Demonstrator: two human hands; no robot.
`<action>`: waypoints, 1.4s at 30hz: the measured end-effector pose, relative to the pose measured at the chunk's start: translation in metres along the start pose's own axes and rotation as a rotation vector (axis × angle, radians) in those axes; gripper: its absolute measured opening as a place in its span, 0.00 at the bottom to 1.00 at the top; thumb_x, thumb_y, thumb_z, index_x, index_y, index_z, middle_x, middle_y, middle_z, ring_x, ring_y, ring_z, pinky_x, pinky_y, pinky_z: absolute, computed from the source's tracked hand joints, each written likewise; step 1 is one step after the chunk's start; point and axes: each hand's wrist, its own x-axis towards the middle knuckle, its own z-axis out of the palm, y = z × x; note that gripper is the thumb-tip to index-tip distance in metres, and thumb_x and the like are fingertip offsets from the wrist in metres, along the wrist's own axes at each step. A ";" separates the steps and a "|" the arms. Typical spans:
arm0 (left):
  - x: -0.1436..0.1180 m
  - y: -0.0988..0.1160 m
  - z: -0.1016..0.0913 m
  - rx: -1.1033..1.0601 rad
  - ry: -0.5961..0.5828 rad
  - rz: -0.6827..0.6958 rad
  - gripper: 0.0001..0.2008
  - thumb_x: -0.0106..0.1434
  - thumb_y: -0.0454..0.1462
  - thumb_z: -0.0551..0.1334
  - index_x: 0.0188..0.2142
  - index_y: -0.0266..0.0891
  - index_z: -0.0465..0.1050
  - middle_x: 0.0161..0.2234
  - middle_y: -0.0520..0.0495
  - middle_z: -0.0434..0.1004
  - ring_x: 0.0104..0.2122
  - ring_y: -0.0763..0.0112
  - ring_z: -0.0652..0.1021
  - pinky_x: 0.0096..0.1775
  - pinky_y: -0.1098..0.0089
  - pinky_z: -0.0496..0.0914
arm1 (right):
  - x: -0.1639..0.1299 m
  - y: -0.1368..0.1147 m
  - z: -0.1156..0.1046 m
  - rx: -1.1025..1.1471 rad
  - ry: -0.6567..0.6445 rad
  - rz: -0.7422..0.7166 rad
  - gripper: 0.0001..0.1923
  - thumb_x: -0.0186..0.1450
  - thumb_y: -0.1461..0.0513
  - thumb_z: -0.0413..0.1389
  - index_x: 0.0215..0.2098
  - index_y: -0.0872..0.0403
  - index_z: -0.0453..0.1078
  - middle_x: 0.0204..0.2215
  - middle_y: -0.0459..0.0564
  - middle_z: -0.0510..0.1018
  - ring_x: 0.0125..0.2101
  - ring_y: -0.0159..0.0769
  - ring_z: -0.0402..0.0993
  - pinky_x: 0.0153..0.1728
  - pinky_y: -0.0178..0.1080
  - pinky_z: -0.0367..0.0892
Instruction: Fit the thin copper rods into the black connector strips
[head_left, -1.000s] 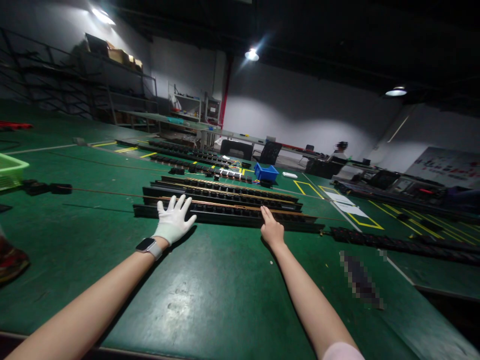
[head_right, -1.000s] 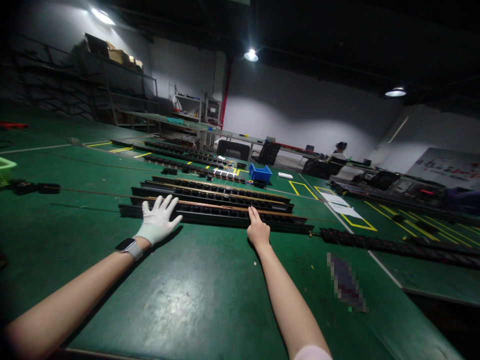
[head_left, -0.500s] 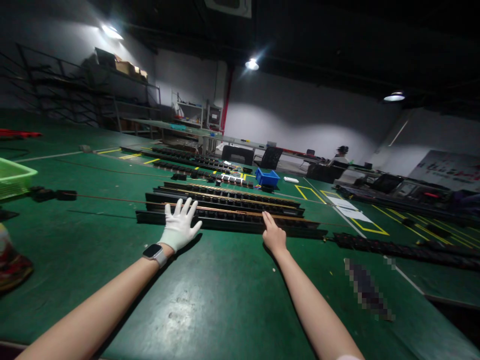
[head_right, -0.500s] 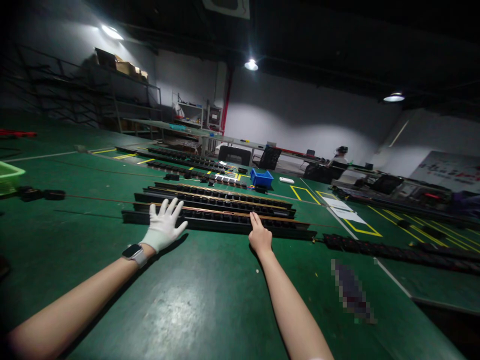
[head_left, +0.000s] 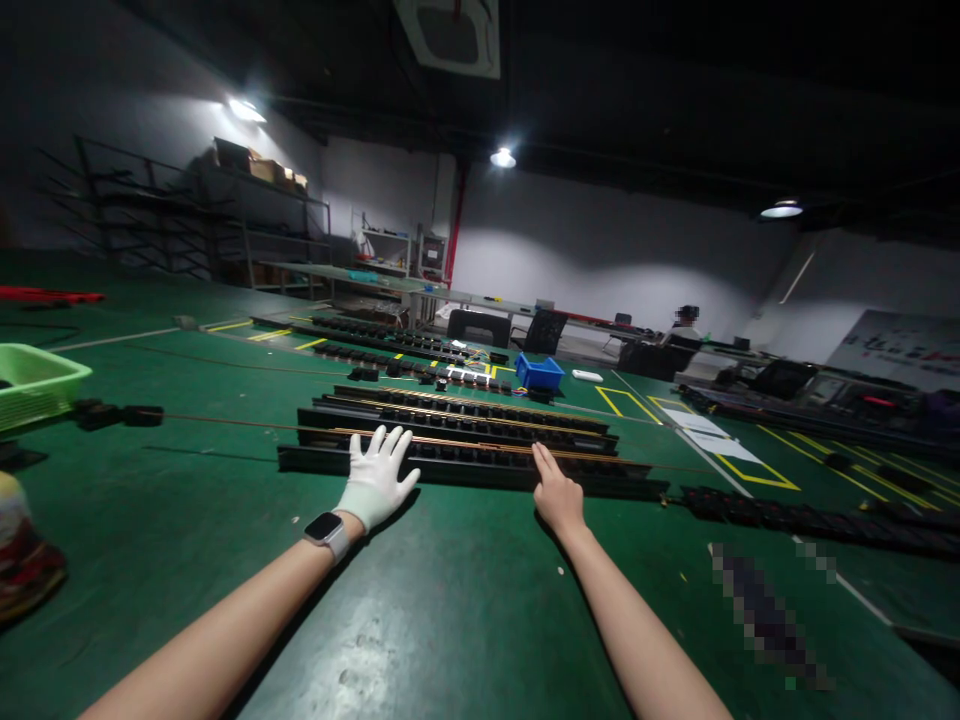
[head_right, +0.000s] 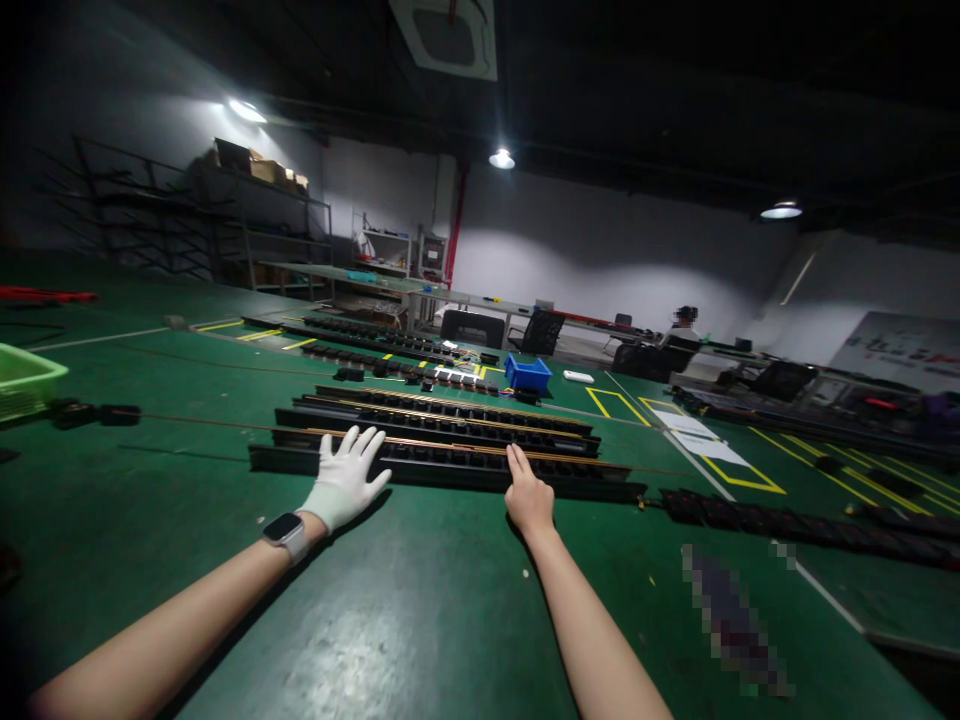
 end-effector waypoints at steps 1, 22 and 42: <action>0.000 0.001 0.000 0.000 0.003 -0.004 0.36 0.72 0.52 0.57 0.75 0.44 0.64 0.75 0.36 0.64 0.76 0.36 0.59 0.73 0.31 0.36 | 0.000 0.000 -0.001 -0.002 0.000 0.000 0.48 0.67 0.67 0.48 0.82 0.33 0.44 0.79 0.45 0.55 0.36 0.36 0.85 0.38 0.42 0.81; 0.001 -0.002 0.008 0.017 0.041 -0.003 0.35 0.72 0.50 0.57 0.76 0.45 0.64 0.75 0.37 0.64 0.76 0.37 0.59 0.73 0.31 0.42 | -0.003 0.002 0.001 0.037 0.092 -0.045 0.47 0.66 0.68 0.49 0.81 0.36 0.51 0.79 0.44 0.56 0.34 0.33 0.84 0.33 0.37 0.79; -0.007 0.004 -0.059 -0.730 0.109 0.089 0.12 0.61 0.34 0.58 0.34 0.42 0.83 0.39 0.42 0.85 0.46 0.56 0.81 0.57 0.52 0.74 | 0.009 0.051 -0.083 1.350 0.130 -0.372 0.15 0.53 0.59 0.49 0.11 0.47 0.52 0.11 0.41 0.55 0.16 0.30 0.51 0.22 0.35 0.48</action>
